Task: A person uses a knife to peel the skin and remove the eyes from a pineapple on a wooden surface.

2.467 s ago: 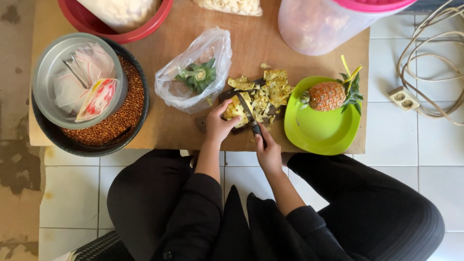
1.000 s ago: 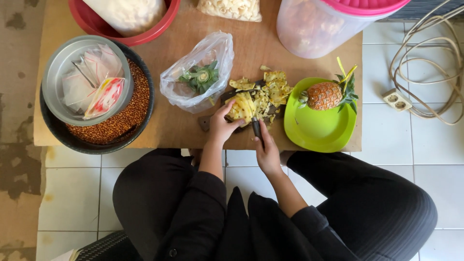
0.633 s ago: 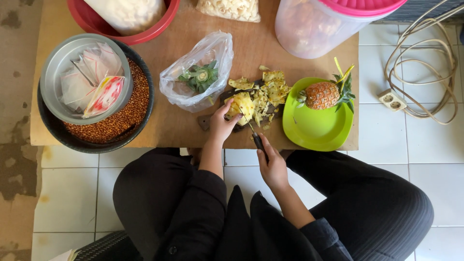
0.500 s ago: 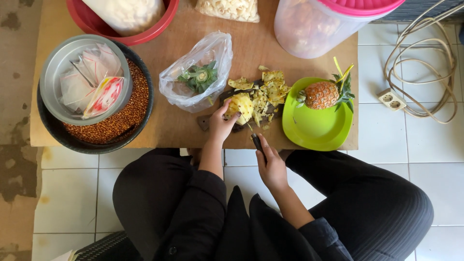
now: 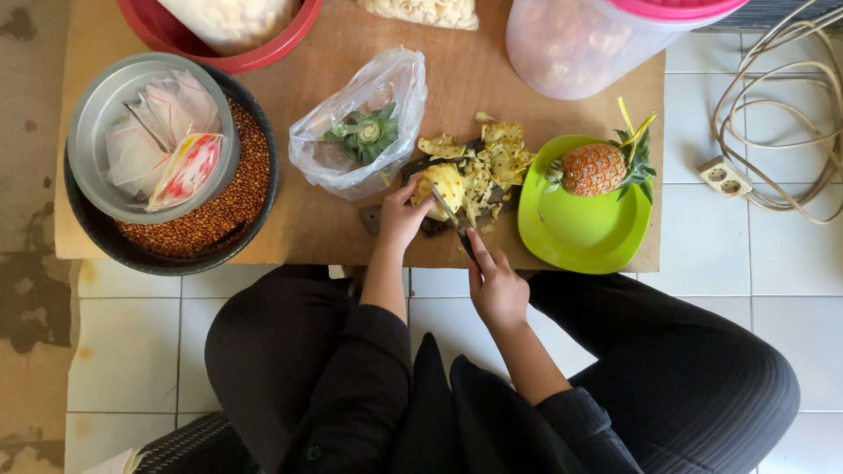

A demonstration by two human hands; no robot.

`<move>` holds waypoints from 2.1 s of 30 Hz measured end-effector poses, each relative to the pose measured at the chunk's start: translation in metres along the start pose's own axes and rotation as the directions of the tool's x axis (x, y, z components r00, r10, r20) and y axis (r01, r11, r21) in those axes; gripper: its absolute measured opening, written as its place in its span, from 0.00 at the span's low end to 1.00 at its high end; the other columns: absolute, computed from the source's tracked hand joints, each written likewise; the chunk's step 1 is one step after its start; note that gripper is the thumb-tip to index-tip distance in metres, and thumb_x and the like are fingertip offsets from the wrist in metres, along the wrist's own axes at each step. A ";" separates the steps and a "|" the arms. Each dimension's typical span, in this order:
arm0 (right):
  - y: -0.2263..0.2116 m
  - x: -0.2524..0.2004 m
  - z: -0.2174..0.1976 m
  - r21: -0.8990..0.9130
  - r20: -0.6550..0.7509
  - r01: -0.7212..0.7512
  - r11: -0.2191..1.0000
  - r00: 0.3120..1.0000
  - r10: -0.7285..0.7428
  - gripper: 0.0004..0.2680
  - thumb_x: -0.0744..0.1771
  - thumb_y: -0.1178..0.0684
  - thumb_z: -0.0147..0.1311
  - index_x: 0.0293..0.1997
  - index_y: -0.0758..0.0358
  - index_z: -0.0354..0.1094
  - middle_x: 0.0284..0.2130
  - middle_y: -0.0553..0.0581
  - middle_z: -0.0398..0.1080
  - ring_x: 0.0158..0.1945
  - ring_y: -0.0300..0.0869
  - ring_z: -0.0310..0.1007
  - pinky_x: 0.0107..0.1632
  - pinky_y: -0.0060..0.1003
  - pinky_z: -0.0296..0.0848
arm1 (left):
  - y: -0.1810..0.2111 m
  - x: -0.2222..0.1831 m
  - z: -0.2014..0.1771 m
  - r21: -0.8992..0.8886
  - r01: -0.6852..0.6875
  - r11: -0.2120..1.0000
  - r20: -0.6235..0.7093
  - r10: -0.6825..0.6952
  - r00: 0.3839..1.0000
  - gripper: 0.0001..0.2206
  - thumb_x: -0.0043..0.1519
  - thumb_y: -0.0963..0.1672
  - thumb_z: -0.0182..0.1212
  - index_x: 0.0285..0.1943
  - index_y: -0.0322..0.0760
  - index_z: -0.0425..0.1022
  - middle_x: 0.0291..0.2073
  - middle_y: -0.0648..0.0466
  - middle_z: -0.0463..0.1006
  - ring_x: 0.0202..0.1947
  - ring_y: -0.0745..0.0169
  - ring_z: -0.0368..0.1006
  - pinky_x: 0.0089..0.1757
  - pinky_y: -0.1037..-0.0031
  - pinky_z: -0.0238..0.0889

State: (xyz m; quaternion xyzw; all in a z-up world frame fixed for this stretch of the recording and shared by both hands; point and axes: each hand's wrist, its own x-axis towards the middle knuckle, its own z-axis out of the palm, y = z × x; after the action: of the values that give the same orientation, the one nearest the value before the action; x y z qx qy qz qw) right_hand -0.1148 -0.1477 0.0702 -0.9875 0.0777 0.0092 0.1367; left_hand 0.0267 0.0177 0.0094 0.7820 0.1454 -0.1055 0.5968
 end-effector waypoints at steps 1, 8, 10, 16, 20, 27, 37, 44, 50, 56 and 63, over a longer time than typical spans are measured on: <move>-0.004 0.005 -0.002 -0.001 0.003 0.003 1.000 1.000 -0.003 0.21 0.69 0.42 0.46 0.72 0.23 0.52 0.34 0.49 0.69 0.29 0.52 0.78 0.33 0.44 0.77 | -0.002 0.002 0.000 -0.001 0.003 1.000 -0.002 -0.003 1.000 0.28 0.52 0.49 0.74 0.64 0.50 0.76 0.52 0.41 0.81 0.45 0.51 0.81 0.42 0.73 0.76; -0.023 0.046 0.004 0.166 0.268 -0.112 0.980 0.961 0.064 0.20 0.70 0.36 0.39 0.73 0.19 0.45 0.48 0.52 0.72 0.48 0.54 0.78 0.49 0.48 0.75 | -0.013 0.004 -0.001 0.036 -0.028 0.999 0.003 0.028 1.000 0.29 0.52 0.49 0.74 0.65 0.46 0.75 0.54 0.42 0.79 0.45 0.54 0.81 0.44 0.72 0.75; -0.022 0.046 -0.004 0.185 0.320 -0.129 0.974 0.945 0.065 0.20 0.70 0.35 0.38 0.73 0.18 0.44 0.52 0.52 0.72 0.51 0.53 0.77 0.52 0.48 0.74 | -0.016 0.008 0.000 0.055 -0.039 0.998 -0.003 0.039 0.999 0.29 0.53 0.50 0.74 0.65 0.45 0.74 0.55 0.42 0.79 0.47 0.52 0.80 0.44 0.71 0.75; -0.003 0.001 -0.024 0.340 0.190 -0.149 0.928 0.978 0.088 0.20 0.69 0.45 0.50 0.72 0.30 0.57 0.46 0.58 0.75 0.47 0.55 0.79 0.46 0.44 0.77 | -0.030 0.012 0.003 0.074 -0.043 0.996 0.013 0.042 0.999 0.30 0.53 0.53 0.74 0.67 0.50 0.73 0.56 0.45 0.79 0.44 0.51 0.81 0.42 0.70 0.75; 0.001 0.011 -0.012 0.366 0.119 -0.130 0.921 0.989 0.092 0.19 0.69 0.45 0.52 0.70 0.33 0.62 0.46 0.58 0.77 0.46 0.53 0.79 0.45 0.43 0.78 | -0.022 0.013 0.003 0.088 -0.039 0.995 0.021 0.037 0.999 0.30 0.53 0.54 0.73 0.66 0.52 0.74 0.56 0.47 0.79 0.42 0.54 0.81 0.40 0.72 0.76; 0.026 0.017 0.008 0.802 -0.002 -0.111 0.588 0.982 0.189 0.14 0.67 0.57 0.59 0.60 0.55 0.74 0.43 0.65 0.78 0.32 0.43 0.77 0.35 0.37 0.78 | -0.032 0.016 0.004 0.081 -0.036 0.996 0.039 0.033 0.999 0.31 0.54 0.55 0.73 0.68 0.52 0.73 0.57 0.45 0.78 0.43 0.51 0.81 0.40 0.70 0.76; 0.021 0.028 0.029 0.921 0.258 -0.307 0.240 0.942 0.215 0.12 0.69 0.55 0.52 0.60 0.56 0.71 0.14 0.59 0.66 0.11 0.38 0.60 0.15 0.30 0.61 | -0.018 0.007 -0.002 0.010 -0.005 1.000 0.058 0.004 0.998 0.31 0.53 0.53 0.74 0.67 0.52 0.73 0.57 0.46 0.78 0.44 0.52 0.81 0.41 0.73 0.75; 0.001 0.032 0.022 0.901 0.168 -0.249 0.354 0.955 0.246 0.12 0.69 0.56 0.54 0.59 0.56 0.73 0.16 0.59 0.69 0.17 0.37 0.64 0.20 0.29 0.65 | -0.024 0.014 -0.001 0.065 -0.023 0.998 0.059 0.019 0.998 0.31 0.51 0.53 0.75 0.66 0.53 0.74 0.55 0.47 0.80 0.45 0.49 0.80 0.41 0.69 0.75; -0.001 0.051 0.035 0.908 0.246 -0.297 0.296 0.949 0.198 0.12 0.69 0.54 0.53 0.60 0.55 0.72 0.14 0.59 0.68 0.12 0.39 0.63 0.14 0.30 0.63 | -0.019 0.010 -0.005 0.001 -0.022 1.000 0.088 0.022 0.996 0.31 0.53 0.50 0.75 0.67 0.50 0.73 0.57 0.43 0.78 0.47 0.47 0.79 0.42 0.70 0.75; 0.026 0.038 0.029 0.898 0.341 -0.370 0.240 0.927 0.154 0.12 0.69 0.54 0.54 0.60 0.56 0.72 0.13 0.61 0.65 0.09 0.40 0.61 0.11 0.31 0.60 | -0.016 0.008 -0.010 -0.055 -0.023 0.998 0.099 0.029 0.995 0.32 0.52 0.48 0.77 0.68 0.46 0.72 0.58 0.42 0.77 0.48 0.50 0.78 0.43 0.71 0.75; 0.021 0.037 -0.001 0.896 0.435 -0.443 0.017 0.887 0.157 0.13 0.71 0.54 0.46 0.63 0.59 0.69 0.15 0.61 0.59 0.10 0.37 0.52 0.12 0.31 0.51 | -0.027 0.016 -0.006 -0.039 0.013 0.999 0.105 -0.009 0.994 0.33 0.55 0.52 0.75 0.69 0.44 0.70 0.58 0.41 0.76 0.45 0.50 0.80 0.37 0.70 0.78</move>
State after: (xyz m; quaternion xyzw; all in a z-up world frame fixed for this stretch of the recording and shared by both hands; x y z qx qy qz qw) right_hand -0.0820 -0.1738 0.0644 -0.5874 0.2563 0.0894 0.7625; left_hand 0.0321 0.0315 -0.0184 0.7626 0.1202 -0.1470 0.6184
